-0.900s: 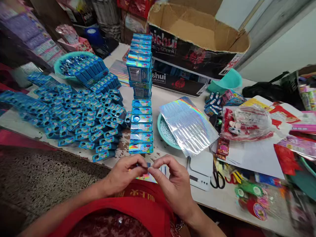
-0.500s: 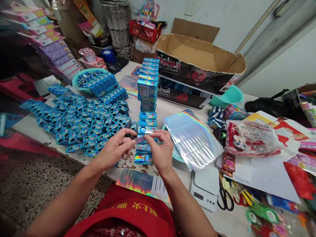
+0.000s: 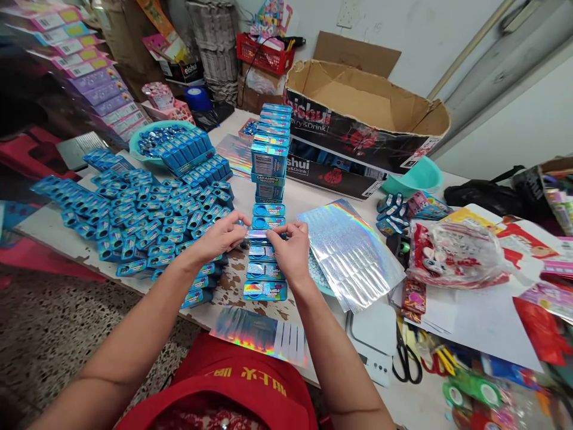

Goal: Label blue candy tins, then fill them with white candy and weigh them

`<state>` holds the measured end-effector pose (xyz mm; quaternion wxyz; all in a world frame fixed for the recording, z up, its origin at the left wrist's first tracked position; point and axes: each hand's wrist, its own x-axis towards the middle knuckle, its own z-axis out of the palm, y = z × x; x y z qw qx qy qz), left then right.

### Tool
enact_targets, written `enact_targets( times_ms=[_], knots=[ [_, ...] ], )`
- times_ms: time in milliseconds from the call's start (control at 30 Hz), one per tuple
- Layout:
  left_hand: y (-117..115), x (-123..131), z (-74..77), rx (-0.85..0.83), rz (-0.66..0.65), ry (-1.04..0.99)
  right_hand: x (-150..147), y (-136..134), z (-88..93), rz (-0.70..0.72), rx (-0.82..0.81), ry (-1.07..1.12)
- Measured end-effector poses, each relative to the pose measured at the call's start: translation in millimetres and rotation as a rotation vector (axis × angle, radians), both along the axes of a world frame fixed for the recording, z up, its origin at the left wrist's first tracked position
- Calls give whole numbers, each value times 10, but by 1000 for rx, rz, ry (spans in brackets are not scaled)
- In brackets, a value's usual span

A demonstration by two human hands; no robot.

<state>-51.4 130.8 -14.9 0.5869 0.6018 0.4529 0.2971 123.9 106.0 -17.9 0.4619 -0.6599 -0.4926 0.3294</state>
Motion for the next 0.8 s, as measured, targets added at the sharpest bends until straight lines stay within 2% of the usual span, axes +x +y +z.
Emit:
enact_targets(
  times_ms=[200,300,467,633,733,800],
  knots=[
    [27,29,-119,-22,18,-88,17,34,-29,11,-52,-9],
    [-5,94,-182,-96,61,-199,31,51,-59,21,-60,-6],
    [-132,232,-262,-207,158,-310,73,67,-123,-51,-71,-12],
    [-198,334,-394,-202,279,-120,63,82,-179,-19,-72,34],
    [-182,303,-486,-142,273,65,66,116,-168,17,-60,38],
    [-199,203,-544,-105,266,157,121,94,-168,58,-45,124]
  ],
)
